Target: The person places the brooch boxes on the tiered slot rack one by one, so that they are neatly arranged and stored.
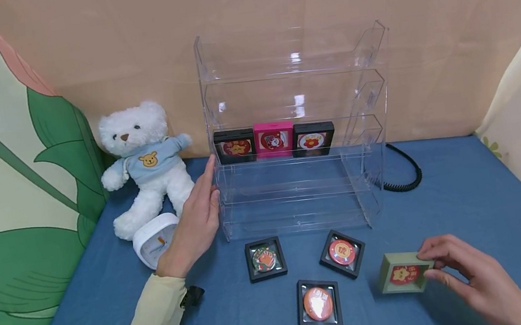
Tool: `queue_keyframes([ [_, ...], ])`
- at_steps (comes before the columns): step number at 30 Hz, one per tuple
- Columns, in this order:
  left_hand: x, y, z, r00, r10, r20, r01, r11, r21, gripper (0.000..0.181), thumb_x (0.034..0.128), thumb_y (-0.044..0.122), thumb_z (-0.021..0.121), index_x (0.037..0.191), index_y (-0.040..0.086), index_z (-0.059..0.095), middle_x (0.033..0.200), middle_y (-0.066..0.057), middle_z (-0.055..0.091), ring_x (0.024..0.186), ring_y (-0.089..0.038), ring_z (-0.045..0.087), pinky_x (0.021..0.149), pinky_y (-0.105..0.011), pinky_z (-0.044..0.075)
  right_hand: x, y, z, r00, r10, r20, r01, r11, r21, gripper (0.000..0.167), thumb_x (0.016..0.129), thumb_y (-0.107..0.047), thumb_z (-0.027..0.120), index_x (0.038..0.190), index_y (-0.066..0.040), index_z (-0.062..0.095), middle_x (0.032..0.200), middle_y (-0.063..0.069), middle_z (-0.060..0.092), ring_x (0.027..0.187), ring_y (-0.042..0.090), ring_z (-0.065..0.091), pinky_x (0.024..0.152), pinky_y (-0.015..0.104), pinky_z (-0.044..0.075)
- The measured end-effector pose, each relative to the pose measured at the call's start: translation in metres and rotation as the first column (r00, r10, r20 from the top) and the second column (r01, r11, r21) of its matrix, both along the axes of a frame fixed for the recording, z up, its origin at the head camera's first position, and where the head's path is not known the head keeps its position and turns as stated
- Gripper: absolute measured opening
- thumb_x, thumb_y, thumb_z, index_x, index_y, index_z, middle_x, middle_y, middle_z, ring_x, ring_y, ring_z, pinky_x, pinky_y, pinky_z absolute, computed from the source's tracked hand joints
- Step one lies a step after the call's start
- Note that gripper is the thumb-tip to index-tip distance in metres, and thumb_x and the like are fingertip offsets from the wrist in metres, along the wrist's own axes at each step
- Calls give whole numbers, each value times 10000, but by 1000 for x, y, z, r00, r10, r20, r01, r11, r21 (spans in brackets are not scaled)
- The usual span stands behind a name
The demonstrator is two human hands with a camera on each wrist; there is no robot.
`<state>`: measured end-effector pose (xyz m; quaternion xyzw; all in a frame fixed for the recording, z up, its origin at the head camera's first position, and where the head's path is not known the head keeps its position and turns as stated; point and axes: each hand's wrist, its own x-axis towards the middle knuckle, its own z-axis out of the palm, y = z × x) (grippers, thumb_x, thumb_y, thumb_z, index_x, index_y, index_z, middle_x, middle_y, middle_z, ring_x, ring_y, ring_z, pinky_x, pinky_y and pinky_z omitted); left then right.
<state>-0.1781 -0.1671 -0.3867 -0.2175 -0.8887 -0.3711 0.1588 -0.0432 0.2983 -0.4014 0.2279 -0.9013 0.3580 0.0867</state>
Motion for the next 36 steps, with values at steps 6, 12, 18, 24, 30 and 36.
queue_keyframes([
  [6, 0, 0, 1, 1000, 2, -10, -2, 1000, -3, 651, 1106, 120, 383, 1647, 256, 47, 1659, -68, 228, 1456, -277, 341, 1110, -487, 389, -3, -2, 5, 998, -25, -58, 26, 1000, 16, 615, 710, 245, 770, 1119, -192, 627, 1148, -82, 570, 973, 22, 588, 753, 151, 541],
  [12, -1, 0, 1, 1000, 3, -5, -3, 1000, -3, 676, 1098, 91, 397, 1647, 261, 41, 1660, -67, 223, 1462, -279, 330, 1112, -504, 383, -9, -5, 13, 994, -51, -102, 52, 999, 10, 600, 699, 252, 774, 1108, -165, 638, 1142, -60, 575, 1010, 15, 581, 799, 128, 528],
  [18, -1, 0, 1, 1000, 2, -8, -2, 1000, -2, 682, 1094, 79, 404, 1647, 256, 47, 1665, -52, 211, 1465, -278, 324, 1117, -512, 374, -15, -10, 21, 986, -85, -142, 84, 996, -10, 580, 687, 254, 783, 1094, -142, 664, 1121, -33, 583, 990, 16, 577, 818, 97, 505],
  [24, -1, 0, 1, 1000, 4, -6, -4, 1000, -3, 669, 1101, 104, 392, 1646, 268, 41, 1663, -53, 218, 1462, -275, 331, 1126, -505, 365, -20, -13, 26, 980, -87, -176, 83, 996, -34, 593, 675, 288, 767, 1116, -99, 682, 1126, 7, 588, 985, 33, 582, 833, 100, 501],
  [30, -1, 0, 0, 1000, 8, 0, -8, 1000, -7, 672, 1100, 104, 395, 1646, 267, 38, 1665, -57, 210, 1461, -294, 330, 1123, -527, 361, -24, -14, 29, 979, -79, -189, 73, 997, -41, 597, 671, 292, 767, 1124, -91, 697, 1130, 9, 596, 1005, 53, 584, 845, 112, 504],
  [36, 0, 0, 1, 1000, 8, 4, -8, 1000, -8, 674, 1099, 99, 397, 1647, 266, 40, 1661, -71, 222, 1449, -309, 349, 1120, -538, 360, -28, -15, 33, 972, -95, -213, 86, 995, -52, 605, 661, 298, 768, 1129, -81, 704, 1129, 24, 601, 998, 55, 585, 849, 105, 498],
])
